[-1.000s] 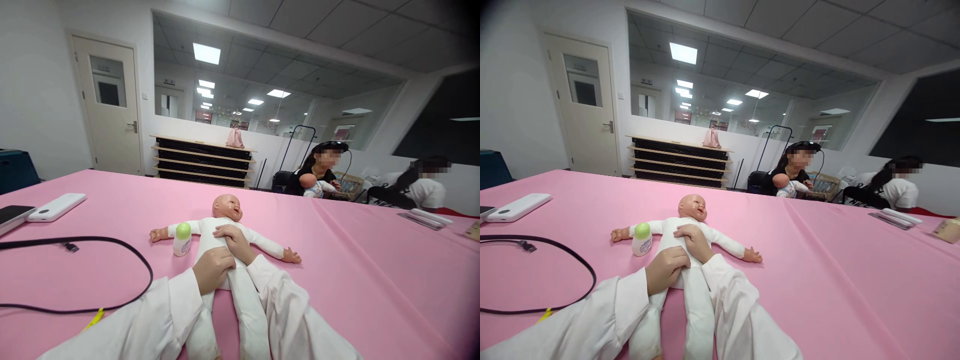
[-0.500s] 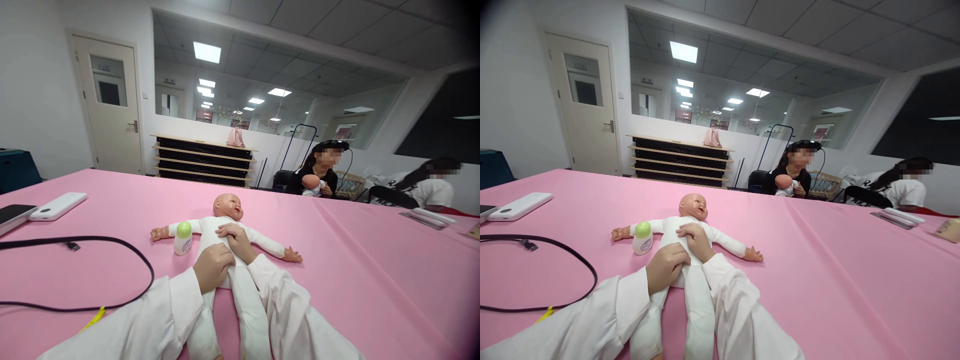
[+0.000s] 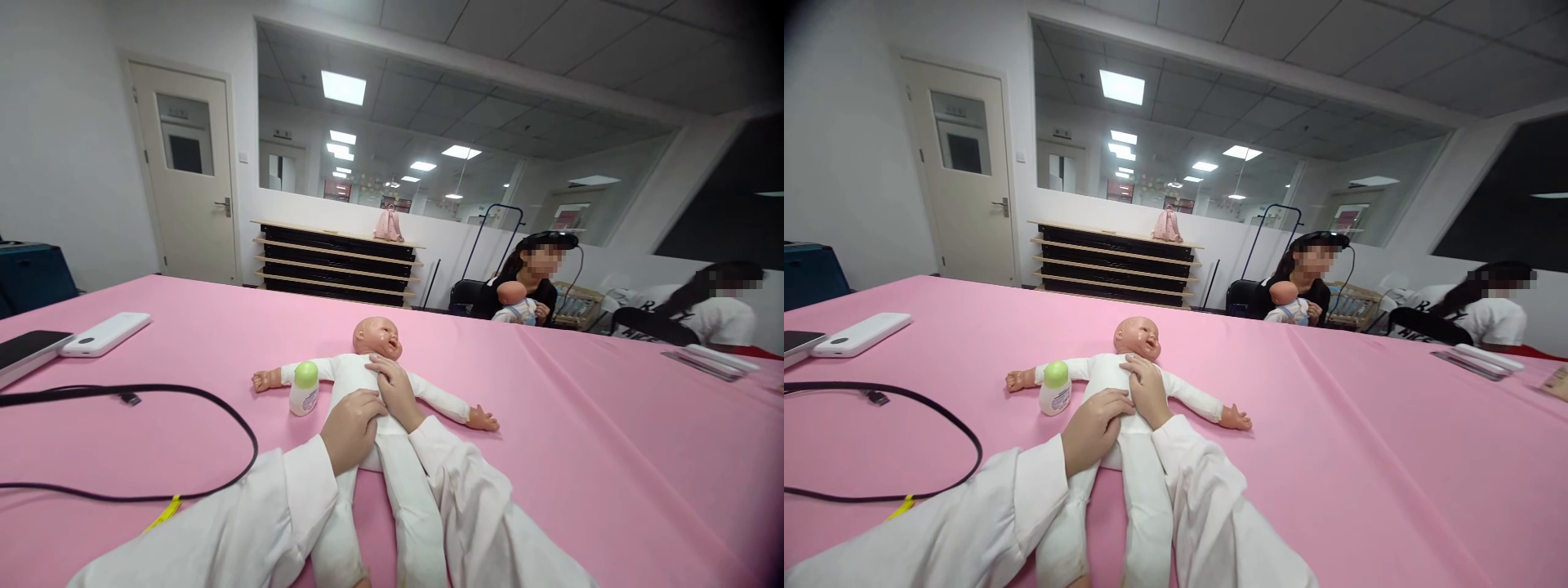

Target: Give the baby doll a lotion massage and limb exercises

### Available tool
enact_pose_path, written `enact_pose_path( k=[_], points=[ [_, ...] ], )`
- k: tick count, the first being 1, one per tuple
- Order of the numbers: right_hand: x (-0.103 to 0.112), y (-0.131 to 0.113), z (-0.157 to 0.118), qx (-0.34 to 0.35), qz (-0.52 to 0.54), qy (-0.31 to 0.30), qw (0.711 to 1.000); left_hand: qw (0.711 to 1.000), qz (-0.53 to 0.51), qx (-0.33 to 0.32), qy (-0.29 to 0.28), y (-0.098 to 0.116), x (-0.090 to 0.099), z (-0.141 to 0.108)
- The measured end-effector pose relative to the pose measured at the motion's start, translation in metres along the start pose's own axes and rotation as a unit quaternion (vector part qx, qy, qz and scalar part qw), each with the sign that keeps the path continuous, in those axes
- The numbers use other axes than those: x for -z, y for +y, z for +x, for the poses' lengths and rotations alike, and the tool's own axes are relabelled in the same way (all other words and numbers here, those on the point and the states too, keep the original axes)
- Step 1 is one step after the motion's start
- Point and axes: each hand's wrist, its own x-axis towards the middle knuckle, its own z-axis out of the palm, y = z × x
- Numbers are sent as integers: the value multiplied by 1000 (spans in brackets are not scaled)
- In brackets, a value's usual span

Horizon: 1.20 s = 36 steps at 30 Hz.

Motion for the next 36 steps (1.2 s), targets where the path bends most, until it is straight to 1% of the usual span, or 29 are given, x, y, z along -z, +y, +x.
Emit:
enact_pose_path(
  k=[6, 10, 13, 16, 19, 23, 27, 32, 34, 36],
  points=[
    [0, 4, 1, 2, 10, -19, 1000, 998, -30, 55, -14, -4, 1, 3],
    [2, 9, -2, 4, -1, -46, 999, 996, -40, 76, -30, -7, 3, 5],
    [7, 9, -11, 8, -25, -76, 997, 995, -26, 94, -35, -8, 3, 5],
    [14, 10, -23, 8, -61, -102, 993, 993, -13, 112, -22, -7, 1, 4],
    [19, 12, -33, -2, -81, -114, 990, 992, -15, 123, -10, -6, 1, 3],
    [23, 14, -37, -8, -77, -123, 989, 992, -9, 123, -17, -8, 5, 6],
    [25, 15, -35, -3, -53, -132, 990, 991, 15, 131, -24, -17, 11, 14],
    [29, 19, -34, 16, -26, -138, 990, 996, 11, 86, -7, -27, 10, 18],
    [30, 21, -35, 20, -23, -138, 990, 997, 2, 70, -12, -31, 9, 16],
    [31, 22, -35, 21, -21, -134, 991, 997, 7, 76, -28, -36, 8, 14]
  ],
)
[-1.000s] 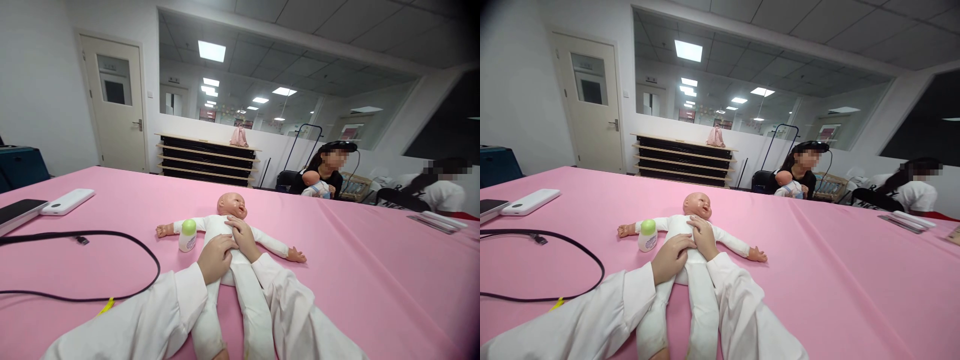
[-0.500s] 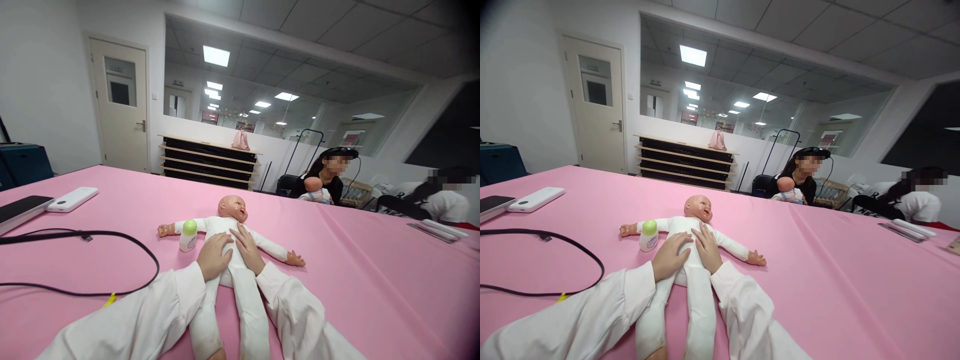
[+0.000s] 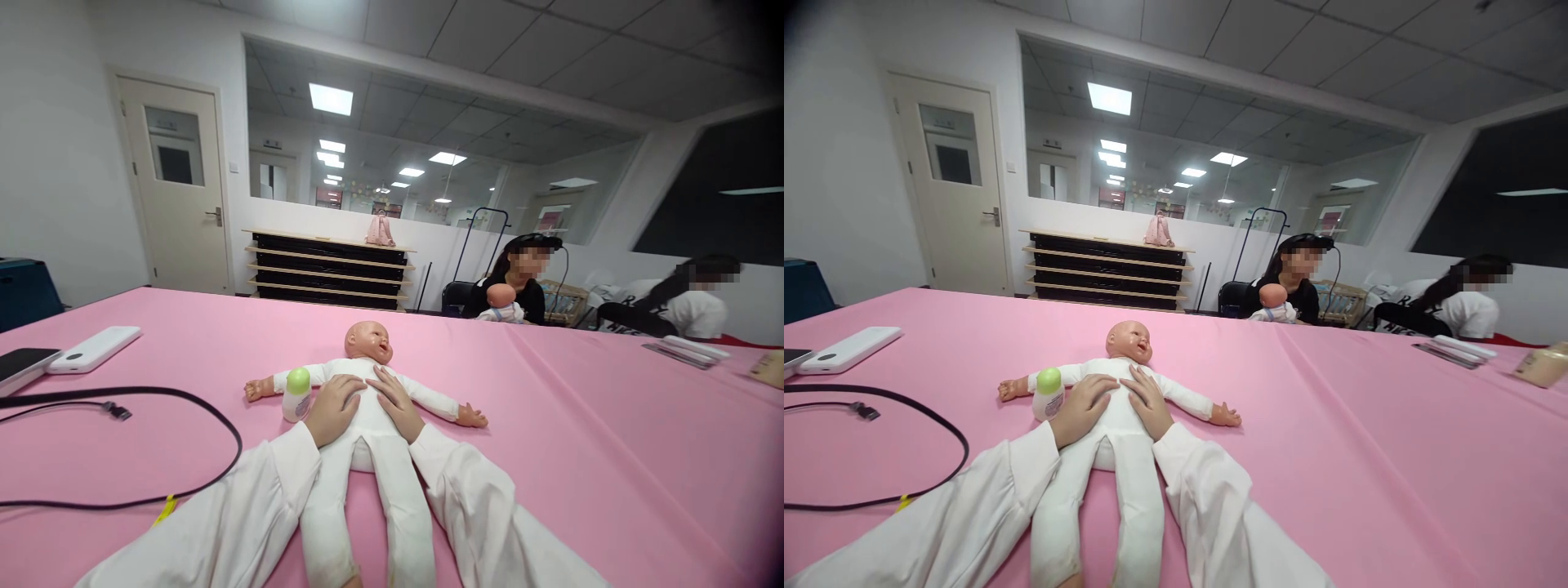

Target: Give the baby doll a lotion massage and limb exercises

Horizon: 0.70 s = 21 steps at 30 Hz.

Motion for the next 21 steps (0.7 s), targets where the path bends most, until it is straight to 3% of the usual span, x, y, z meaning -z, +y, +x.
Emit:
enact_pose_path(
  k=[5, 15, 21],
  points=[
    [-2, -1, 0, -10, -3, 1, 1000, 997, 17, 51, -53, -14, -4, -3],
    [-6, 18, -10, -66, -43, 8, 997, 995, -22, 92, -44, -19, -8, -7],
    [-1, 8, -11, -57, -86, -36, 994, 995, -9, 81, -60, -19, -3, -9]
  ],
)
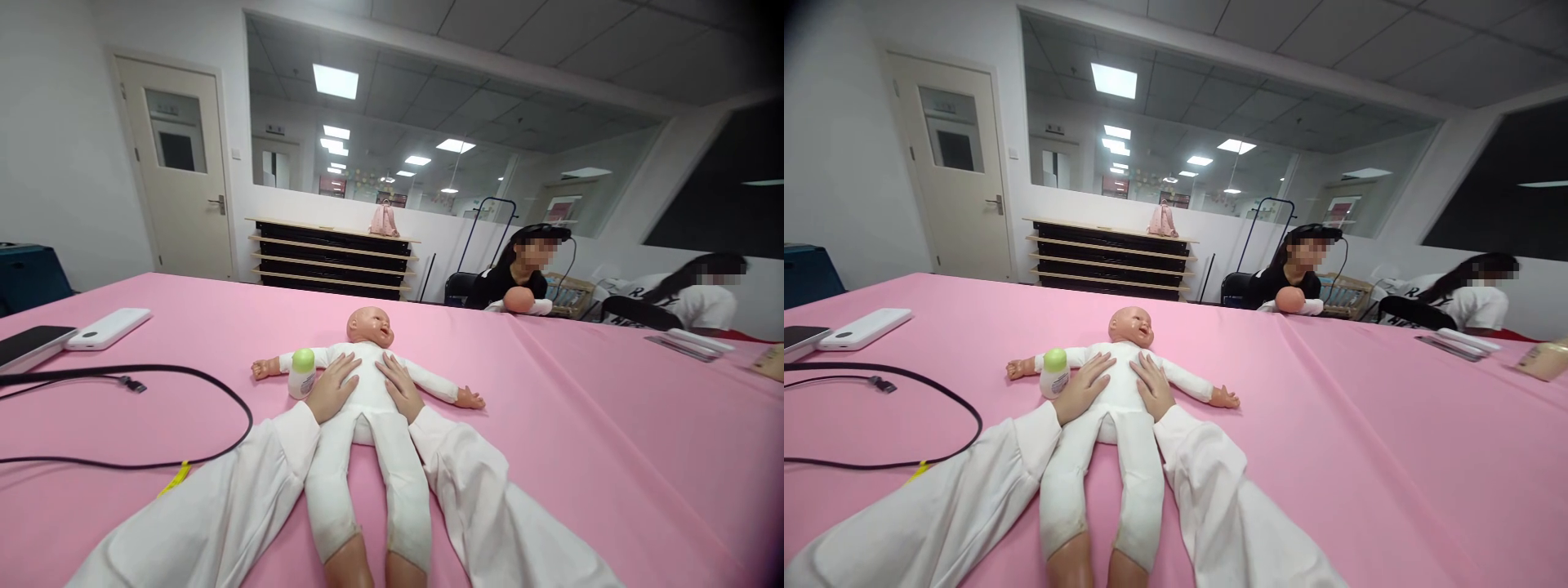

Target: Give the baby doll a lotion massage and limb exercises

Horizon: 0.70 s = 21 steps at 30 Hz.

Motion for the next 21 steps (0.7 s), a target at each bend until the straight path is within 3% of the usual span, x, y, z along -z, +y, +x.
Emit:
enact_pose_path(
  k=[4, 8, 14, 16, 18, 21],
  points=[
    [2, -6, 3, -23, -34, -17, 999, 998, 50, 15, -35, -1, 8, 1],
    [5, -7, 4, -118, -105, 4, 987, 988, 128, 81, -22, -5, 13, 0],
    [15, -8, -3, -264, -251, 131, 922, 964, 217, 139, 67, -14, 16, -7],
    [15, -7, -4, -238, -240, 165, 927, 960, 213, 128, 126, -16, 15, -7],
    [12, -4, -2, -153, -213, 170, 950, 962, 196, 81, 173, -20, 13, -3],
    [7, 1, 1, -33, -158, 98, 982, 973, 164, -34, 157, -27, 10, 5]
  ],
)
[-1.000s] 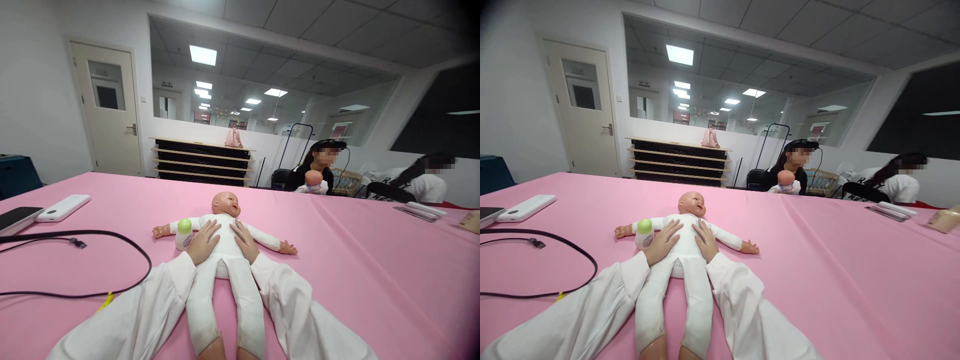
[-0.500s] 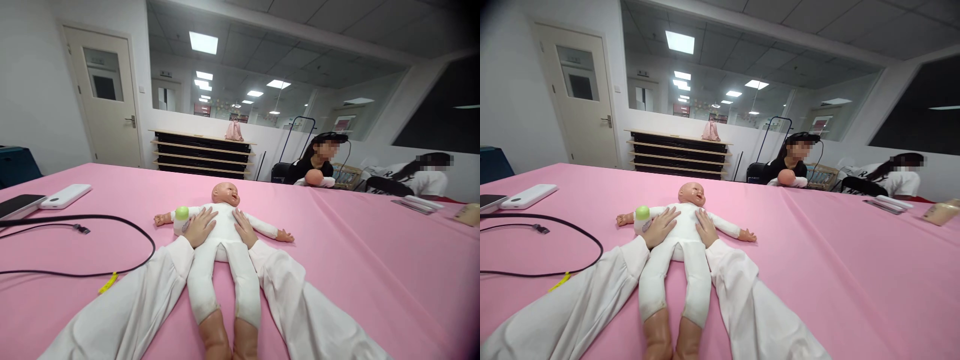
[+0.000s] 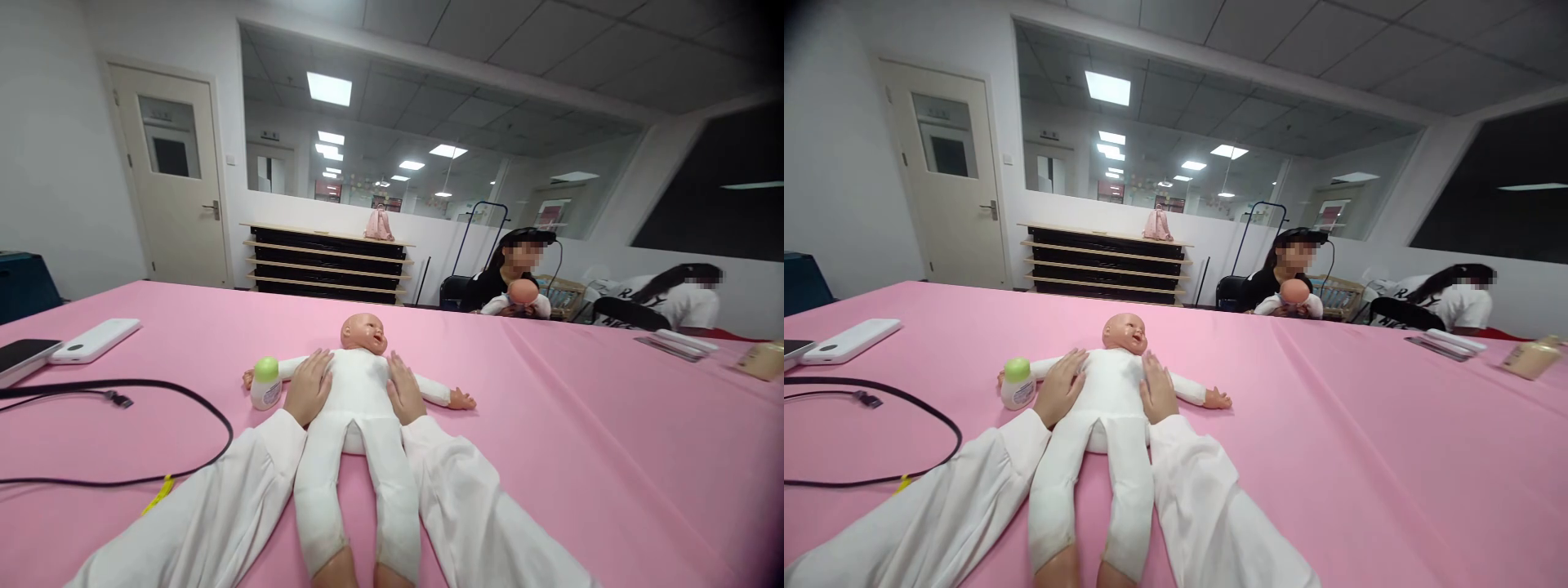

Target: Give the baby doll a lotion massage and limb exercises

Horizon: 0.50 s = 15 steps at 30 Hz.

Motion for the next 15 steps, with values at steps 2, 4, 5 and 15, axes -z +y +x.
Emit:
enact_pose_path(
  k=[2, 4, 5, 15],
  points=[
    [-2, 4, 2, 22, 30, -57, 998, 998, -23, -40, -36, -4, -4, 5],
    [-2, 8, 5, 13, 40, -99, 994, 996, -29, -28, -76, -8, -7, 10],
    [-1, 11, 6, 7, 37, -114, 993, 995, -29, -13, -97, -9, -8, 12],
    [7, 13, 10, -185, -146, -45, 971, 980, 129, 120, -93, -9, -2, 14]
  ],
)
